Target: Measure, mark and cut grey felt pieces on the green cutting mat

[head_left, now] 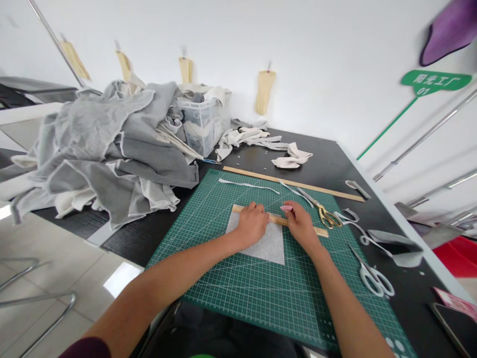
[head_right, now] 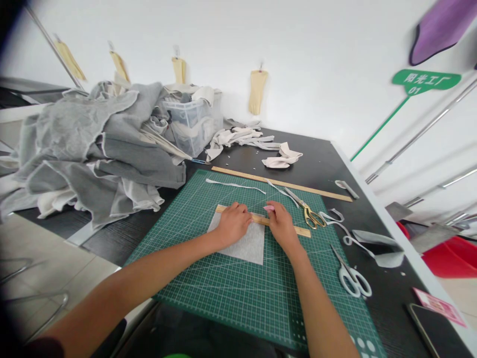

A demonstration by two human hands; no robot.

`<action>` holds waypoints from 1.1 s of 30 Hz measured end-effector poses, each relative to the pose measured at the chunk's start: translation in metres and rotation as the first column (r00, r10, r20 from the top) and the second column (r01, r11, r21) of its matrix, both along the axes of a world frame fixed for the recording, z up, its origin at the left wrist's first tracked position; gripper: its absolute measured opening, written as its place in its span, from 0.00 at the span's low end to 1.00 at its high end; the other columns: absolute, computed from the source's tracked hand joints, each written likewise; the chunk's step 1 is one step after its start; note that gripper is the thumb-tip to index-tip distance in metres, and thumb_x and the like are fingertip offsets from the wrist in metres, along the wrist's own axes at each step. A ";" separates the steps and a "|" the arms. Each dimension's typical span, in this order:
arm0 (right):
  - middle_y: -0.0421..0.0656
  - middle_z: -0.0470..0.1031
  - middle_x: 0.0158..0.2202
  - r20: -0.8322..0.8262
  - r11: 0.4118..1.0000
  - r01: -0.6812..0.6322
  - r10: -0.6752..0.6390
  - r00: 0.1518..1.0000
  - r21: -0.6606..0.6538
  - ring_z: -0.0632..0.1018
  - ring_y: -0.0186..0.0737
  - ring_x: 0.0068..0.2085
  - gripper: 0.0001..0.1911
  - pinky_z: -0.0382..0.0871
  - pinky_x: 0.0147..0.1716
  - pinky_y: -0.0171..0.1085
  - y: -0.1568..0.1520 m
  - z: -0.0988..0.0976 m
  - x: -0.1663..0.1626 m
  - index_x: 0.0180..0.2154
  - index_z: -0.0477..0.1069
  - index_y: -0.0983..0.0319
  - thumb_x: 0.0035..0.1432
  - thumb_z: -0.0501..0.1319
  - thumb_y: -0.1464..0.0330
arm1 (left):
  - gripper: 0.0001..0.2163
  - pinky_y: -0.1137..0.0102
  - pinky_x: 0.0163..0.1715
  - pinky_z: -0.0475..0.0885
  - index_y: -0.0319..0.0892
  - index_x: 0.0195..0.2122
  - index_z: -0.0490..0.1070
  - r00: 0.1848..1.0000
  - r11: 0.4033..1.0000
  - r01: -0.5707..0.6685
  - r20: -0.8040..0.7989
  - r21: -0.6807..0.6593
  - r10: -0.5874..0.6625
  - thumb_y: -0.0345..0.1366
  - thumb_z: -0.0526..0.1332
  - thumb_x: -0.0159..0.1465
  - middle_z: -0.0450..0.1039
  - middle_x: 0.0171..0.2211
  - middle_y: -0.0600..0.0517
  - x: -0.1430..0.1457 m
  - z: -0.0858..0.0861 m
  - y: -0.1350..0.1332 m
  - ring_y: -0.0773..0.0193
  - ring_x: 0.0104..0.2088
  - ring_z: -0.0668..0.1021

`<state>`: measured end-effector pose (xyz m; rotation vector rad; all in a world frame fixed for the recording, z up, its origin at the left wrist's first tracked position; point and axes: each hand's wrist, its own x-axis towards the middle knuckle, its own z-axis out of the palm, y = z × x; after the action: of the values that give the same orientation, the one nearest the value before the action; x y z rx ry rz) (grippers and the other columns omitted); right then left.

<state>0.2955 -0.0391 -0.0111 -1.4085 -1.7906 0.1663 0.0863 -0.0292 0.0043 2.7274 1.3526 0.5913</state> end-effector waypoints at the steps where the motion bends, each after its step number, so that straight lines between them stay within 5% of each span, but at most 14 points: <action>1: 0.49 0.77 0.49 0.000 1.000 -0.010 0.010 1.000 0.001 0.78 0.49 0.44 0.12 0.73 0.45 0.48 -0.001 0.002 0.000 0.48 0.72 0.58 0.67 0.52 0.70 | 0.12 0.61 0.41 0.65 0.44 0.38 0.77 1.000 1.000 -0.001 0.000 -0.001 0.001 0.41 0.55 0.71 0.71 0.40 0.48 0.000 0.000 0.000 0.56 0.44 0.68; 9: 0.47 0.74 0.42 0.129 0.971 -0.218 0.230 0.965 -0.097 0.76 0.48 0.44 0.14 0.72 0.44 0.47 -0.011 0.017 0.016 0.44 0.72 0.58 0.64 0.51 0.76 | 0.13 0.61 0.41 0.65 0.44 0.40 0.77 1.000 1.000 -0.008 -0.024 -0.026 0.008 0.41 0.54 0.71 0.71 0.42 0.47 -0.001 0.003 -0.002 0.55 0.46 0.67; 13: 0.46 0.74 0.38 0.155 0.966 -0.234 0.249 0.956 -0.110 0.76 0.47 0.40 0.12 0.72 0.40 0.46 -0.012 0.018 0.019 0.37 0.72 0.58 0.65 0.52 0.74 | 0.13 0.61 0.41 0.65 0.44 0.40 0.77 1.000 0.999 -0.004 -0.006 -0.031 0.004 0.42 0.54 0.71 0.71 0.42 0.48 -0.002 0.002 -0.001 0.55 0.46 0.68; 16: 0.47 0.74 0.39 0.227 0.970 -0.200 0.228 0.947 -0.141 0.77 0.49 0.41 0.03 0.72 0.42 0.47 -0.014 0.020 0.017 0.38 0.74 0.58 0.61 0.62 0.67 | 0.13 0.61 0.42 0.66 0.45 0.40 0.77 1.000 0.999 -0.007 0.009 -0.037 0.007 0.42 0.54 0.71 0.71 0.42 0.47 -0.001 0.002 -0.001 0.55 0.46 0.68; 19: 0.47 0.75 0.42 0.272 0.972 -0.171 0.210 0.939 -0.163 0.77 0.52 0.43 0.10 0.72 0.46 0.50 -0.015 0.021 0.016 0.39 0.75 0.57 0.55 0.69 0.64 | 0.13 0.61 0.42 0.66 0.45 0.41 0.78 1.000 0.999 -0.010 0.008 -0.041 0.010 0.42 0.55 0.71 0.71 0.41 0.47 -0.001 0.002 0.000 0.55 0.46 0.68; 33: 0.47 0.75 0.41 0.176 0.951 -0.229 0.267 0.947 -0.206 0.77 0.50 0.43 0.06 0.73 0.44 0.48 -0.007 0.009 0.028 0.40 0.76 0.58 0.60 0.64 0.65 | 0.12 0.60 0.40 0.65 0.44 0.40 0.77 1.000 1.000 -0.003 0.003 -0.006 0.003 0.42 0.55 0.71 0.71 0.41 0.47 -0.001 -0.002 0.000 0.54 0.46 0.68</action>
<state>0.3230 -0.0456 -0.0022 -1.3593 -2.1693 0.3389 0.0854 -0.0289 0.0020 2.7194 1.3554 0.5910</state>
